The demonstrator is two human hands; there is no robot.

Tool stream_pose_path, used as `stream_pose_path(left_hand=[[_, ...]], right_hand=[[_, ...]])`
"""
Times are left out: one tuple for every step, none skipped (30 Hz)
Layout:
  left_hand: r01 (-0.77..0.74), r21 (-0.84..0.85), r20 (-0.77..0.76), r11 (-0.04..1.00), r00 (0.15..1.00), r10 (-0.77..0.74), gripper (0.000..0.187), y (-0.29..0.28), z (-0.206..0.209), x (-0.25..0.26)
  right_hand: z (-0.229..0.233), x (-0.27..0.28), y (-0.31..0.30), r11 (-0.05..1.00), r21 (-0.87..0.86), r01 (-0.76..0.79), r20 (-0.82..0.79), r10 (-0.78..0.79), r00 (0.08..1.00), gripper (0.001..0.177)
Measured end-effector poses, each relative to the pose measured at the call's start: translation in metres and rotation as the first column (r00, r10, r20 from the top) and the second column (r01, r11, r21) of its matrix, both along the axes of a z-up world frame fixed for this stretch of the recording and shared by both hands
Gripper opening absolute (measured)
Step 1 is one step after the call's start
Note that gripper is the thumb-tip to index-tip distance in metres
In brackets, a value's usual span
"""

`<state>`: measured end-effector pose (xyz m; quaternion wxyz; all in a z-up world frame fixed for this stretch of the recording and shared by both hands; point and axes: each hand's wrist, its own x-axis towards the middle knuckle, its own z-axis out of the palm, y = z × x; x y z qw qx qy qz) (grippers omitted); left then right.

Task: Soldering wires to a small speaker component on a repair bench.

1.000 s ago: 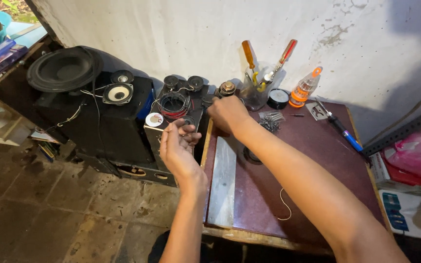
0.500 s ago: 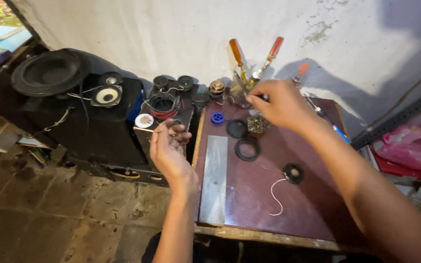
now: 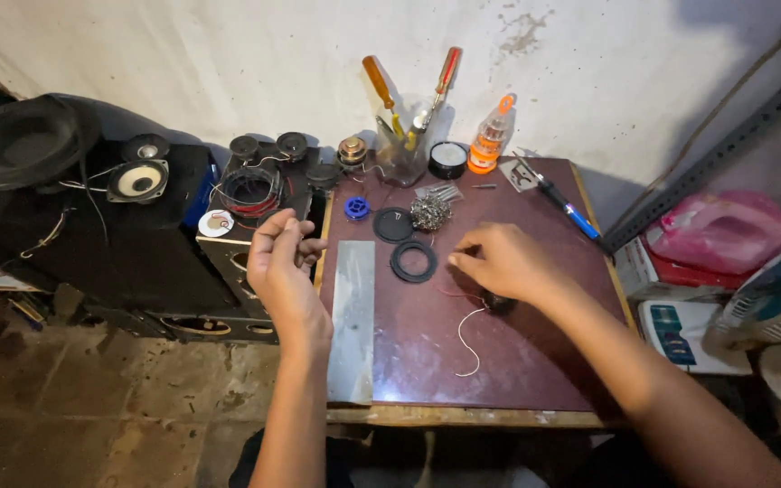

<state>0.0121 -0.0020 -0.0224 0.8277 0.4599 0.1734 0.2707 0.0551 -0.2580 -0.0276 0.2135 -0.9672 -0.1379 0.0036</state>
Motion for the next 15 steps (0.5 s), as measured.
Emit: stream_pose_path(left_hand=[[0.002,0.003,-0.001,1.000,1.000,-0.002,0.018,-0.001,0.001,-0.001],[0.002,0.007,0.001,1.000,1.000,-0.002,0.018,-0.002,0.003,-0.002],[0.001,0.010,0.004,1.000,1.000,-0.001,0.019,-0.003,0.004,-0.003],[0.003,0.012,0.003,1.000,1.000,-0.003,0.019,-0.003,0.003,-0.002],[0.006,0.020,0.006,1.000,1.000,-0.006,0.019,-0.003,0.002,-0.001],[0.010,0.027,0.011,1.000,1.000,-0.010,0.019,-0.003,0.001,0.000],[0.012,0.028,0.012,1.000,1.000,-0.012,0.019,-0.003,0.000,0.000],[0.012,0.036,0.008,0.999,1.000,-0.012,0.020,-0.004,0.000,0.000],[0.012,0.045,0.005,0.999,1.000,-0.012,0.020,-0.004,0.000,0.001],[0.012,0.044,0.005,0.999,1.000,-0.012,0.020,-0.003,-0.003,0.003],[0.037,0.050,0.005,0.998,0.999,-0.037,0.021,-0.002,-0.006,0.005],[0.061,0.055,0.005,0.997,0.998,-0.061,0.021,-0.001,-0.010,0.007],[0.059,0.055,0.006,0.997,0.998,-0.060,0.021,-0.001,-0.008,0.005],[0.071,0.062,0.002,0.996,0.997,-0.071,0.021,-0.002,-0.005,0.004],[0.083,0.070,-0.002,0.994,0.997,-0.083,0.021,-0.003,-0.003,0.002]], right_hand=[[-0.004,0.004,0.006,1.000,0.003,0.002,-0.001,-0.002,1.000,0.019],[-0.009,0.007,0.011,0.996,0.026,0.090,-0.036,-0.089,0.995,0.023],[-0.013,0.010,0.017,0.983,0.046,0.179,-0.074,-0.175,0.982,0.027],[-0.025,0.021,0.018,0.982,0.048,0.180,-0.075,-0.176,0.981,0.027],[-0.037,0.033,0.019,0.971,0.064,0.231,-0.058,-0.227,0.972,0.028],[-0.049,0.044,0.020,0.956,0.081,0.281,-0.041,-0.278,0.960,0.030],[-0.057,0.051,0.021,0.956,0.082,0.283,-0.041,-0.280,0.959,0.030],[-0.065,0.058,0.022,0.942,0.130,0.309,-0.033,-0.308,0.951,0.028],[-0.073,0.065,0.023,0.925,0.178,0.335,-0.028,-0.335,0.942,0.029],[-0.077,0.069,0.026,0.925,0.177,0.335,-0.028,-0.335,0.942,0.029],[-0.082,0.073,0.030,0.901,0.234,0.365,-0.075,-0.357,0.931,0.023],[-0.087,0.077,0.034,0.873,0.288,0.394,-0.123,-0.374,0.919,0.019],[-0.089,0.078,0.034,0.874,0.288,0.392,-0.122,-0.373,0.920,0.019],[-0.091,0.078,0.035,0.862,0.326,0.389,-0.135,-0.364,0.921,0.018],[-0.093,0.079,0.035,0.848,0.364,0.385,-0.147,-0.355,0.923,0.017]])
